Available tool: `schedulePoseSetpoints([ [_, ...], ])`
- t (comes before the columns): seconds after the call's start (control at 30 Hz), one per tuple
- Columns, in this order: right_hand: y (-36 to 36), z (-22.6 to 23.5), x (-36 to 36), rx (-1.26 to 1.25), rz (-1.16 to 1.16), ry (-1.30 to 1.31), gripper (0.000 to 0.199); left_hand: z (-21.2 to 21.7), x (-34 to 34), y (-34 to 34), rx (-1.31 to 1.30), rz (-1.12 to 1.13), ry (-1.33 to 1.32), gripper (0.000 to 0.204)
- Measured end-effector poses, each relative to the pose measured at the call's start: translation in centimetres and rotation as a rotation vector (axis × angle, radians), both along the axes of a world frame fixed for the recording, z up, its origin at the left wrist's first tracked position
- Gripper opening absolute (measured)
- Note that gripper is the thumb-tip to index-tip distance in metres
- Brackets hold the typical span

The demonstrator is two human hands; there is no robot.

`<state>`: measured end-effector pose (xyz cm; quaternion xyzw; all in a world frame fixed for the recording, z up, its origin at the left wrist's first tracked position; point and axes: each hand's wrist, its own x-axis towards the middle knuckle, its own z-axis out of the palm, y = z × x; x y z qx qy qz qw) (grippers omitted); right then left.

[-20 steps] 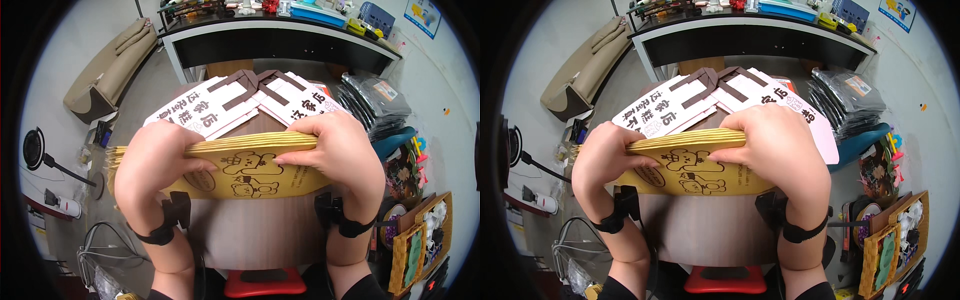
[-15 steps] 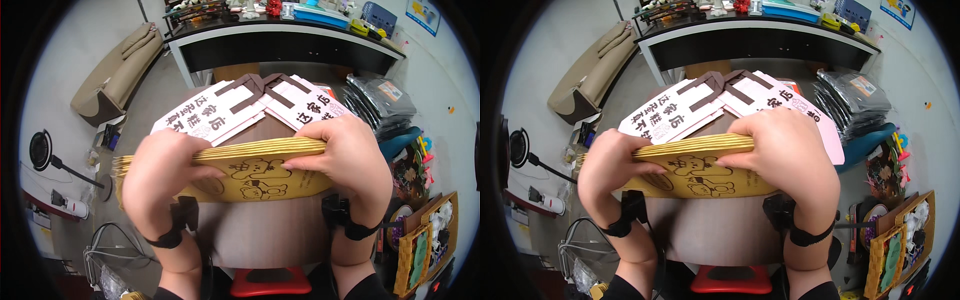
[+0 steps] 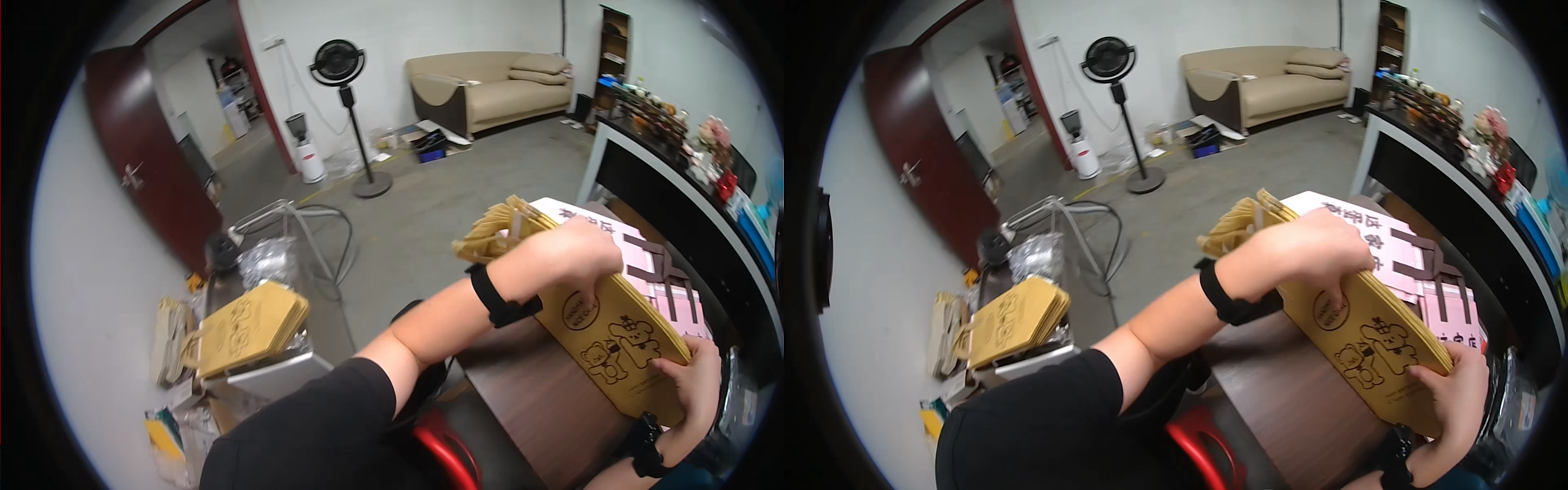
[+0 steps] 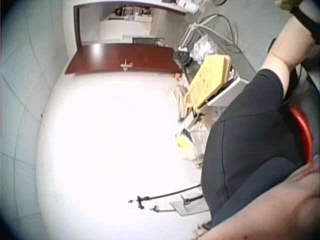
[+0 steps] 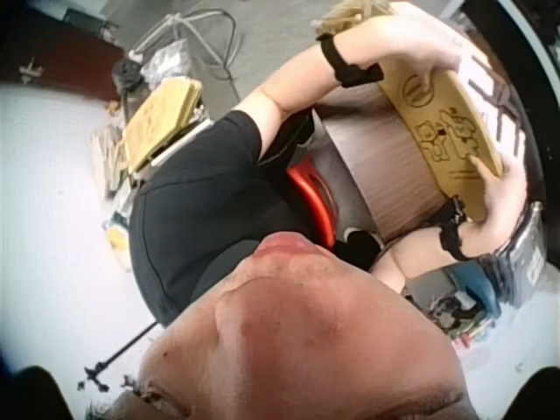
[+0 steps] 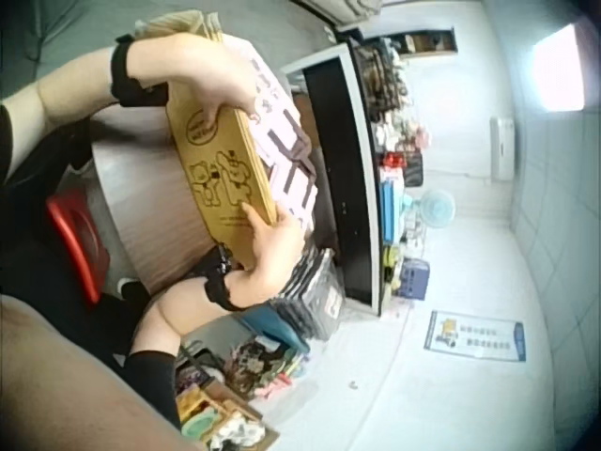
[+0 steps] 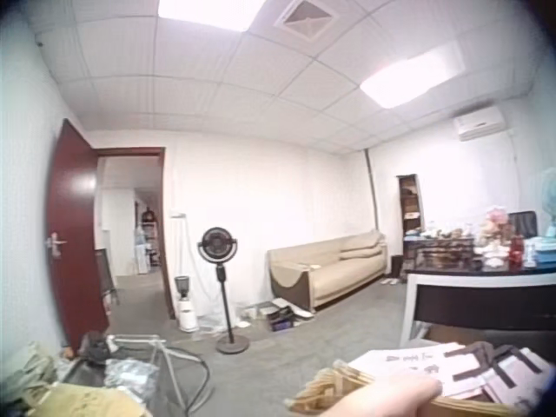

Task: Counting and stacking yellow and pink paper gift bags on a table.

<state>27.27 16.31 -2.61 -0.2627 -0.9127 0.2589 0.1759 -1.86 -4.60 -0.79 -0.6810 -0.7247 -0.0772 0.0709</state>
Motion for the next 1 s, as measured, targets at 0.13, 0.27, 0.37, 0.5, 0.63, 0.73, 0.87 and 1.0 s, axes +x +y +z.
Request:
schedulePoseSetpoints([
  [0.13, 0.8, -0.1, -0.4, -0.082, 0.059, 0.095, 0.023, 1.0, -3.2, -8.0, -0.019, 0.186, 0.066, 0.051],
  [0.27, 3.7, -1.2, -0.3, -0.030, 0.111, 0.022, 0.028, -1.9, -7.1, -13.1, 0.056, 0.298, -0.080, 0.069],
  [0.37, 5.2, -1.2, 0.9, 0.070, 0.196, -0.063, 0.031, -5.9, -10.5, -12.8, 0.120, 0.283, -0.411, 0.067],
  [0.5, 3.6, -2.1, 0.0, 0.028, 0.185, -0.063, 0.035, -10.7, -11.6, -13.3, 0.328, 0.108, -0.773, 0.065],
  [0.63, 4.6, -1.8, 0.6, 0.103, 0.139, -0.124, 0.039, -12.8, -12.9, -11.9, 0.349, 0.232, -0.789, 0.047],
  [0.73, 1.5, -0.2, 1.8, 0.086, 0.091, -0.206, 0.039, -12.4, -12.9, -10.8, 0.366, 0.260, -0.818, 0.038],
  [0.87, -2.6, 2.0, 8.0, 0.084, -0.018, -0.137, 0.035, -8.7, -8.8, -10.8, 0.324, 0.242, -0.622, 0.038],
  [1.0, -5.7, 1.7, 11.9, 0.038, -0.092, -0.180, 0.035, -7.2, -4.6, -11.3, 0.141, 0.239, -0.625, 0.041],
])
